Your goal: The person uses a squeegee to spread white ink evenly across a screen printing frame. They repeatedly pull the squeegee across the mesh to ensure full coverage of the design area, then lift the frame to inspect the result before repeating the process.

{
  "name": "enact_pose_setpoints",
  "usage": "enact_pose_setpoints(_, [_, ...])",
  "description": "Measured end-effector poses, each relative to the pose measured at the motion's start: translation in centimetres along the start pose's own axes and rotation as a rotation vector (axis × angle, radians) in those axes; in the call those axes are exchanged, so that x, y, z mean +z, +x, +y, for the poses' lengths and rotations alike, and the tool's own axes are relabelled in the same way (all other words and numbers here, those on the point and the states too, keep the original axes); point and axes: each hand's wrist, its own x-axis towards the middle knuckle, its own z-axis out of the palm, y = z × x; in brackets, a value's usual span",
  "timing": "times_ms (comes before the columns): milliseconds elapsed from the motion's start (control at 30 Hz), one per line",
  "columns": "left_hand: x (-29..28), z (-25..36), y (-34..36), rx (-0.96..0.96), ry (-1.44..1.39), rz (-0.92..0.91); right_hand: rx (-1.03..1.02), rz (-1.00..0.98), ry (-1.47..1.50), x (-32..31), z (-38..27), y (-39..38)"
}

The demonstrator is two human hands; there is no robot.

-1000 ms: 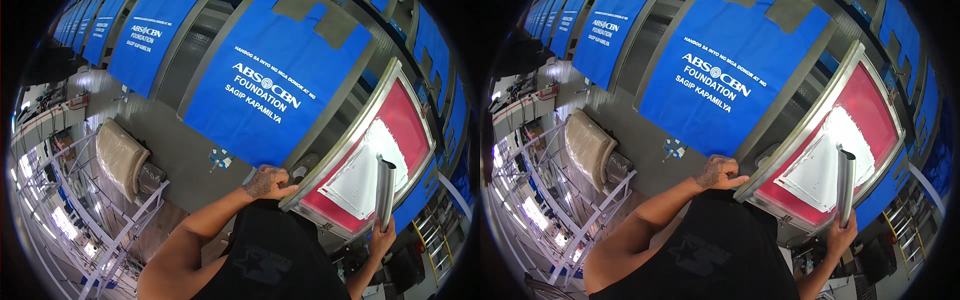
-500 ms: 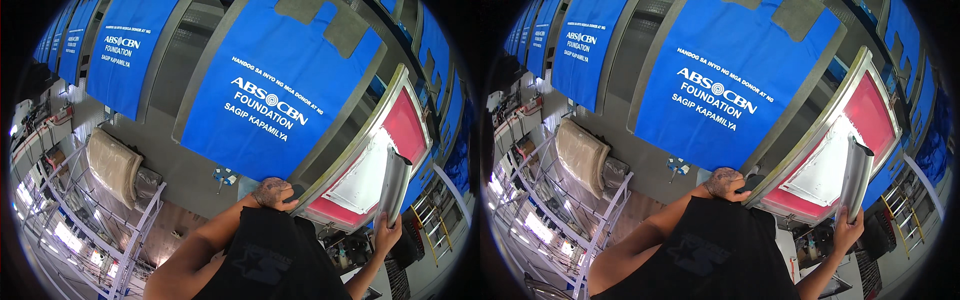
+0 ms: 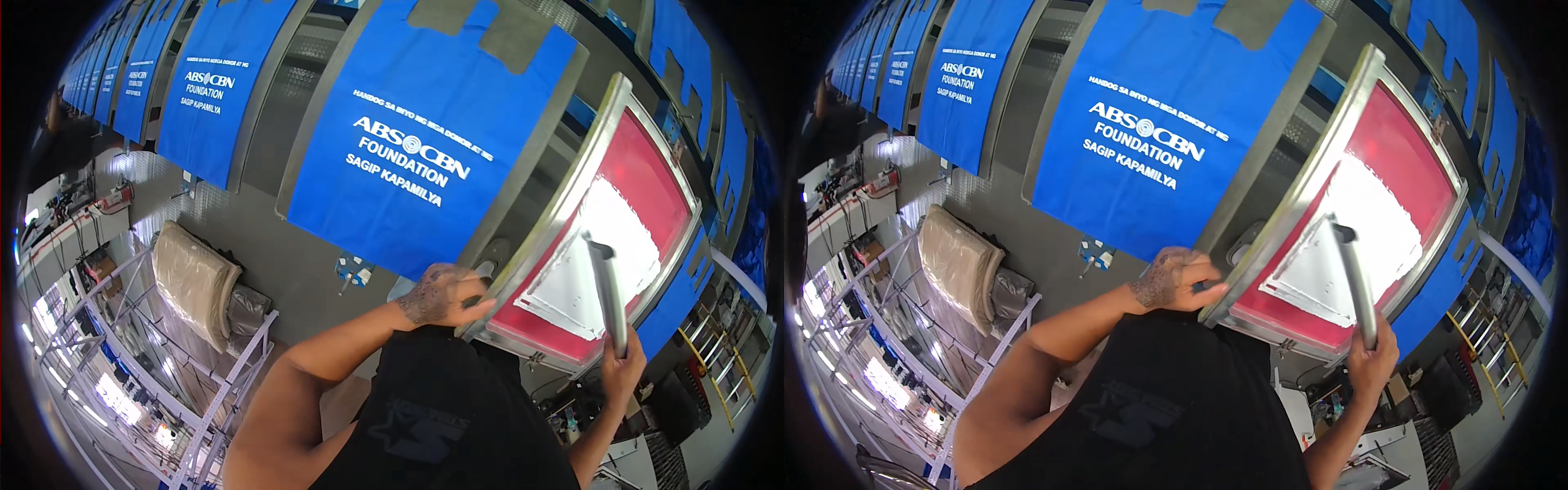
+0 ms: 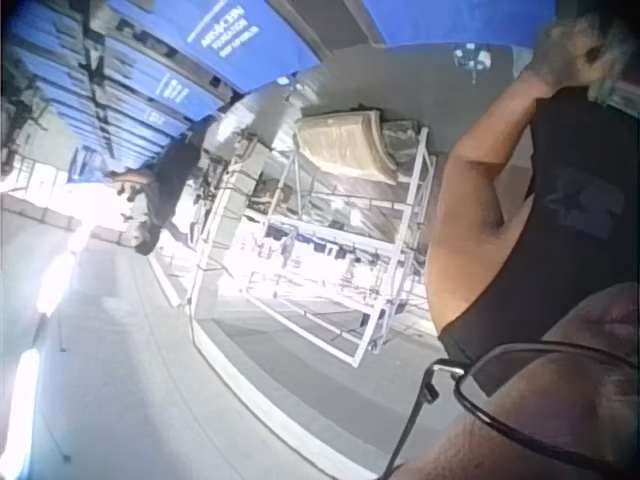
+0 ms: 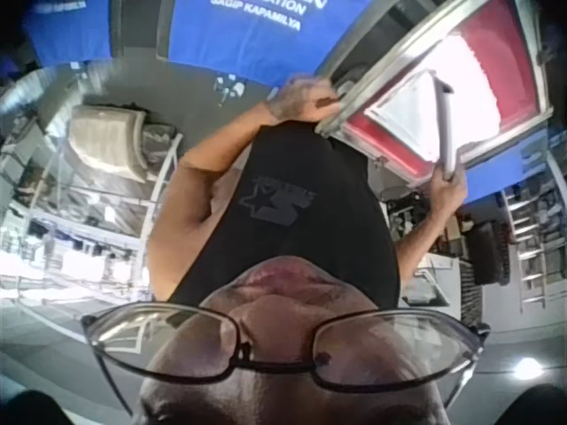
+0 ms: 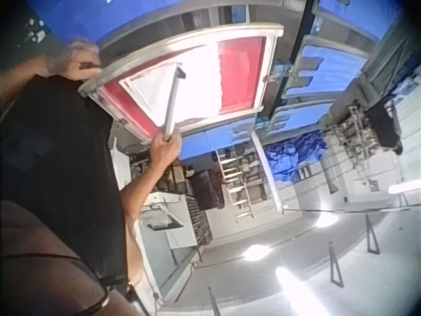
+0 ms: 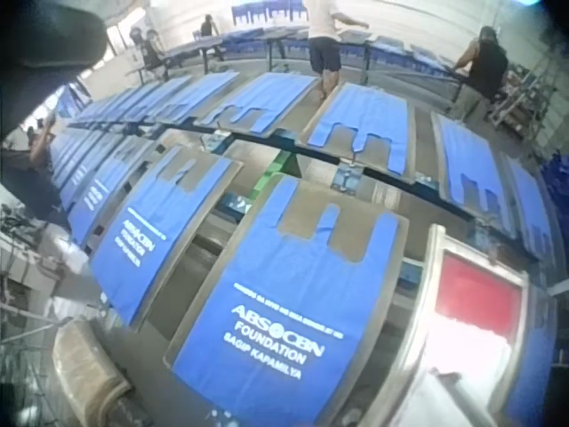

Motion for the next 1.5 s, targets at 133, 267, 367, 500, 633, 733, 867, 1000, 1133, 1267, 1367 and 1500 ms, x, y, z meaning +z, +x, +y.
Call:
enact_pose_setpoints(133, [2.3, 5.4, 6.7, 0.293, 0.32, -0.023, -0.178, -0.054, -0.137, -0.1, 1.5, 0.0])
enact_pose_setpoints(267, [7.4, 9.6, 11.1, 0.369, 0.554, -0.207, -0.405, 0.009, -0.068, -0.8, 3.9, 1.1])
enact_pose_setpoints(367, [10.1, 11.0, 12.5, 0.316, 0.837, -0.254, -0.429, -0.014, -0.101, -1.8, 7.2, 1.6])
enact_pose_setpoints(500, [11.6, 10.7, 11.3, 0.297, 0.688, -0.126, -0.351, 0.104, -0.108, -3.1, 13.1, 1.3])
enact_pose_setpoints(633, [14.2, 10.4, 6.5, 0.103, 0.595, -0.062, -0.286, 0.03, -0.045, -0.5, 17.1, -1.1])
enact_pose_setpoints(733, [15.8, 11.2, 2.2, 0.046, 0.61, -0.023, -0.251, 0.041, 0.097, 1.7, 18.5, -4.4])
enact_pose_setpoints(867, [16.2, 11.6, -0.8, 0.027, 0.656, -0.011, -0.205, 0.042, 0.193, 4.2, 18.6, -7.7])
enact_pose_setpoints(1000, [15.5, 11.1, -0.3, -0.066, 0.764, -0.235, -0.171, 0.033, 0.159, 5.3, 18.4, -7.8])
enact_pose_setpoints(1133, [15.1, 11.1, 0.2, -0.008, 0.755, -0.293, -0.15, 0.024, 0.12, 5.3, 18.1, -7.8])
enact_pose_setpoints(1267, [15.1, 11.5, -0.2, 0.053, 0.653, -0.204, -0.184, 0.107, 0.086, 5.2, 17.7, -9.3])
enact_pose_setpoints(1367, [15.3, 11.5, -0.3, 0.056, 0.642, -0.245, -0.149, 0.144, 0.106, 5.6, 17.7, -9.8])
enact_pose_setpoints(1500, [15.8, 11.2, -0.5, 0.049, 0.622, -0.227, -0.112, 0.114, 0.099, 6.5, 17.9, -9.7])
